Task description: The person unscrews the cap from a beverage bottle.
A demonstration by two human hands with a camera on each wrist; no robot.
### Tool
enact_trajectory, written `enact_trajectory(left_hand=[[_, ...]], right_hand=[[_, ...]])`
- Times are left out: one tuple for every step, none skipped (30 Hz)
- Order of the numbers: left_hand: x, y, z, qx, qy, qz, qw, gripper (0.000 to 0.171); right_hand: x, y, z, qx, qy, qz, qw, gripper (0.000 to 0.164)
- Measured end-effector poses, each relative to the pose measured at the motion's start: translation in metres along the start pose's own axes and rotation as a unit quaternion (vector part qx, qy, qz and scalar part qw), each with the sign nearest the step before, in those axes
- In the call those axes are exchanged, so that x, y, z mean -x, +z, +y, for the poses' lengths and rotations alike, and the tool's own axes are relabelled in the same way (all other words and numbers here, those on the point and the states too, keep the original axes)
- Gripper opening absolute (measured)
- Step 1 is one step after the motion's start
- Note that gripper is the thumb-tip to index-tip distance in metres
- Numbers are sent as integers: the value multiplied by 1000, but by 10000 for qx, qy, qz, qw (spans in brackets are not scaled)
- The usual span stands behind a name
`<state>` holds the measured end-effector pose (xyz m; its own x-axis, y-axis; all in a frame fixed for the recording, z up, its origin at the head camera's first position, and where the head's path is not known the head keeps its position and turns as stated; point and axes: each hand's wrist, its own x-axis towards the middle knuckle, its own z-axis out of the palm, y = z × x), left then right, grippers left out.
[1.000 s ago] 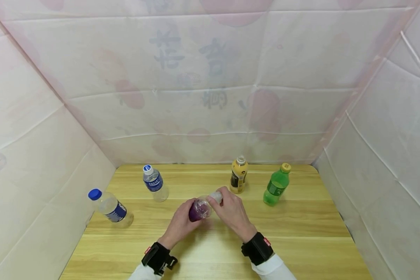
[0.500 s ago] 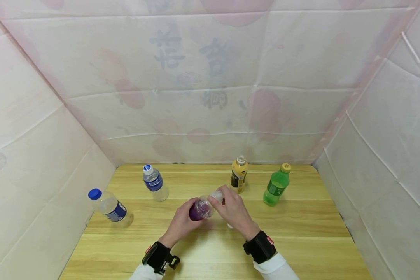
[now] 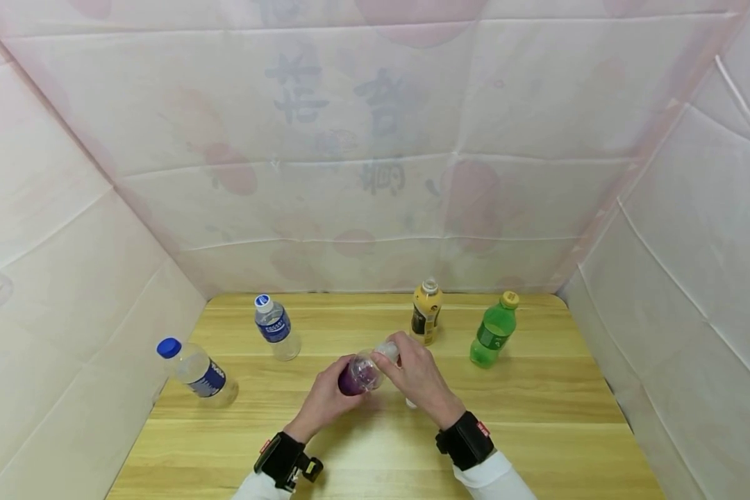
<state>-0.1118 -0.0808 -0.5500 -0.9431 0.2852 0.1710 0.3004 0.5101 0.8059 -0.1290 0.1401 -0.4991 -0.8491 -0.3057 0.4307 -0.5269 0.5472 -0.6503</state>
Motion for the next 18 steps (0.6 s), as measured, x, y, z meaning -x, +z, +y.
enact_trajectory(left_hand=[[0, 0, 0, 24, 9, -7, 10000, 68], [0, 0, 0, 36, 21, -12, 10000, 68], [0, 0, 1, 64, 15, -21, 10000, 68], [0, 0, 1, 78, 26, -24, 10000, 68], [0, 0, 1, 87, 24, -33, 10000, 68], [0, 0, 1, 92, 19, -41, 9999, 68], [0, 0, 1, 113, 17, -48, 9999, 68], [0, 0, 1, 140, 21, -57, 9999, 68], [0, 0, 1, 162, 17, -69, 9998, 68], [0, 0, 1, 173, 21, -83, 9998, 68], [0, 0, 0, 189, 26, -98, 9998, 67], [0, 0, 0, 243, 40, -121, 9996, 67], [0, 0, 0, 272, 48, -149, 9995, 67], [0, 0, 0, 318, 52, -183, 9993, 67], [1, -1, 0, 369, 44, -225, 9991, 67], [1, -1, 0, 433, 46, -265, 9987, 66], [1, -2, 0, 498, 39, -304, 9983, 66], [2, -2, 0, 554, 29, -345, 9979, 66]], right_hand=[[0, 0, 0, 14, -22, -3, 10000, 23], [0, 0, 1, 35, -36, -7, 10000, 23], [0, -1, 1, 55, -48, -13, 10000, 23], [0, -1, 1, 65, -54, -23, 10000, 23], [0, -1, 1, 80, -65, -33, 9999, 23], [0, -1, 1, 89, -67, -46, 9999, 22], [-1, -1, 1, 95, -81, -61, 9999, 22], [-1, -2, 1, 95, -92, -72, 9999, 22], [-1, -2, 0, 90, -112, -73, 9999, 22], [-1, -2, 0, 83, -131, -73, 9999, 22], [-1, -2, 0, 83, -160, -75, 9998, 23], [-1, -3, 0, 73, -198, -81, 9997, 23], [-1, -3, 0, 71, -240, -91, 9996, 24], [-2, -3, 0, 72, -287, -103, 9995, 24], [-2, -4, 0, 79, -345, -118, 9993, 25], [-2, -4, 0, 89, -407, -143, 9990, 27], [-3, -4, 0, 97, -473, -171, 9987, 28], [-3, -5, 0, 104, -524, -197, 9984, 30]])
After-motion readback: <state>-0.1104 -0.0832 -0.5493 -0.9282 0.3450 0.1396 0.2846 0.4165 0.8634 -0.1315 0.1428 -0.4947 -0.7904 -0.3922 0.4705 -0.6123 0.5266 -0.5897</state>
